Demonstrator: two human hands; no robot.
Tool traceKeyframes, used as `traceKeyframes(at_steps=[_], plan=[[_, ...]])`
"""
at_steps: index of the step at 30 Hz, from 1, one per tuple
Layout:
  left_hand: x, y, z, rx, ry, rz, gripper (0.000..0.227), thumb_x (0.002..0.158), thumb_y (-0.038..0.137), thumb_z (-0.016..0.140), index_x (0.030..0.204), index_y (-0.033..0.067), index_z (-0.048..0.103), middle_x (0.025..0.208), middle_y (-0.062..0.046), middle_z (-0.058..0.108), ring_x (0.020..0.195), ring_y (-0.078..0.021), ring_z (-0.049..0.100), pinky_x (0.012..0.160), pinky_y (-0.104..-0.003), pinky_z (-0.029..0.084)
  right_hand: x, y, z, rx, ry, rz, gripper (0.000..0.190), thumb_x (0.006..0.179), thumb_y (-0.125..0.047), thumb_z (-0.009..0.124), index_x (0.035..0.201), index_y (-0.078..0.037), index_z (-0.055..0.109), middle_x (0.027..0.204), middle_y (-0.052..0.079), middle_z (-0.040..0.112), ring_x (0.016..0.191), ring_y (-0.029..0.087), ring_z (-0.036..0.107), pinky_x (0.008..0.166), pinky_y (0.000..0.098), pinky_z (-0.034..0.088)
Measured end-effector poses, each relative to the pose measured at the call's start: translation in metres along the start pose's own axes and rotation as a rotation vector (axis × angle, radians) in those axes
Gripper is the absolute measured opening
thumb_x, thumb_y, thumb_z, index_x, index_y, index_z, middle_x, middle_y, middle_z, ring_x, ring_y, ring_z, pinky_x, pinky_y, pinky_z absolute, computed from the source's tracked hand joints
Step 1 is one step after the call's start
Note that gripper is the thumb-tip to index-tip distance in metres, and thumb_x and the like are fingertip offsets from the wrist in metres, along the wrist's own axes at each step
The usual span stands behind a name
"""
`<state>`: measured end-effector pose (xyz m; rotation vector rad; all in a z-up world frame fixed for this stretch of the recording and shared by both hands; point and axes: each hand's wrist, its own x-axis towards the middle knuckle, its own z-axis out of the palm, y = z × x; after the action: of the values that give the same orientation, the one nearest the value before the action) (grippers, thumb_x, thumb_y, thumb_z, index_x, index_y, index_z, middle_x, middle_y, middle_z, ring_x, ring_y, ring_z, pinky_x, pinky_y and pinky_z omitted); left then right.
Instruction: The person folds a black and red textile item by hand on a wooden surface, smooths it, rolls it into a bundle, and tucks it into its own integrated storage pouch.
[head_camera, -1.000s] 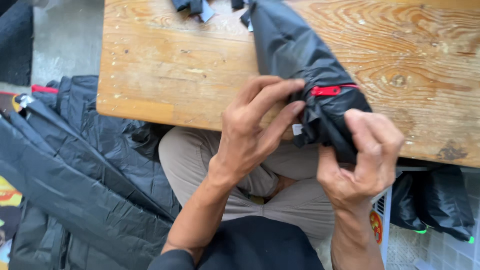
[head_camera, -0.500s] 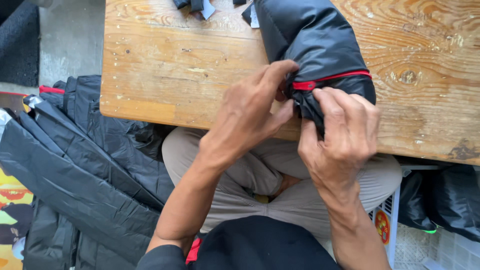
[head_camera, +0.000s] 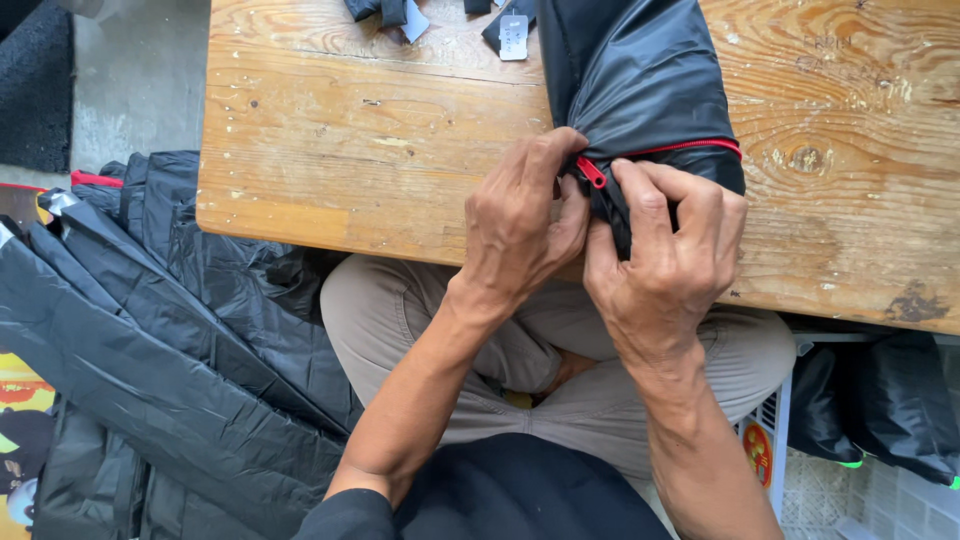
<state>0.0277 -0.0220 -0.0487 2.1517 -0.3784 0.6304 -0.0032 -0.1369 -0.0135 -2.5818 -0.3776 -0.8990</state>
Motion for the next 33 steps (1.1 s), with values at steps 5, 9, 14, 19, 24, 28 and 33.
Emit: traceKeyframes(at_steps=[5,9,14,19,24,28,33], plan=[[-0.006,-0.006,0.003,-0.026,-0.016,0.044,0.027,0.09,-0.003,0.054,0.115,0.0032,0.05,0.104,-0.012,0.064,0.091,-0.0281,0.066,0.083,-0.036,0.052,-0.001,0.006,-0.003,-0.002,-0.043,-0.092,0.021,0.097,-0.007,0.062,0.115,0.003,0.067,0.11,0.017,0.06,0.094,0.035,0.054,0.087,0.0451,0.047],[-0.015,0.0,0.005,-0.033,0.035,0.047,0.029,0.089,-0.004,0.057,0.116,0.0018,0.049,0.1,-0.012,0.062,0.084,-0.0277,0.064,0.08,-0.035,0.051,-0.003,0.009,0.0,0.026,-0.022,-0.117,0.016,0.099,0.003,0.061,0.113,0.006,0.067,0.113,0.019,0.062,0.097,0.037,0.057,0.09,0.0462,0.049],[-0.02,0.011,0.015,0.068,0.147,0.0,0.029,0.088,-0.007,0.057,0.114,0.0029,0.051,0.094,-0.006,0.061,0.077,-0.0203,0.064,0.07,-0.032,0.053,-0.002,0.007,0.011,0.015,0.075,-0.029,0.007,0.097,0.001,0.062,0.103,0.003,0.064,0.104,0.014,0.066,0.088,0.034,0.06,0.084,0.0418,0.05],[-0.019,0.005,0.012,0.072,0.129,-0.01,0.028,0.089,-0.004,0.058,0.115,0.0038,0.05,0.091,-0.006,0.059,0.08,-0.0179,0.064,0.073,-0.03,0.053,-0.001,0.007,0.013,0.042,0.131,0.018,0.015,0.096,-0.005,0.071,0.095,0.001,0.056,0.099,0.012,0.067,0.085,0.033,0.062,0.082,0.04,0.05],[-0.019,-0.003,0.005,0.059,0.056,-0.029,0.033,0.085,-0.005,0.057,0.116,0.0048,0.048,0.098,-0.009,0.06,0.084,-0.0249,0.064,0.076,-0.034,0.052,-0.003,0.015,-0.01,0.314,-0.179,-0.063,0.03,0.09,0.003,0.071,0.116,0.005,0.056,0.129,0.024,0.056,0.119,0.043,0.057,0.108,0.0457,0.043],[-0.014,-0.004,-0.002,0.108,0.012,-0.02,0.033,0.083,-0.006,0.056,0.113,0.0061,0.049,0.095,-0.008,0.057,0.082,-0.0241,0.062,0.07,-0.034,0.05,-0.007,0.03,-0.027,0.469,-0.26,-0.026,0.032,0.09,0.008,0.068,0.119,0.006,0.054,0.135,0.029,0.037,0.124,0.04,0.056,0.112,0.0462,0.046],[-0.012,-0.016,-0.01,0.029,-0.082,0.023,0.038,0.089,-0.01,0.052,0.123,0.0064,0.047,0.102,-0.012,0.06,0.089,-0.0284,0.061,0.075,-0.036,0.051,-0.002,0.063,-0.047,0.228,-0.4,-0.186,0.086,0.074,-0.008,0.094,0.141,-0.004,0.041,0.148,0.026,0.027,0.127,0.044,0.053,0.097,0.0449,0.055]])
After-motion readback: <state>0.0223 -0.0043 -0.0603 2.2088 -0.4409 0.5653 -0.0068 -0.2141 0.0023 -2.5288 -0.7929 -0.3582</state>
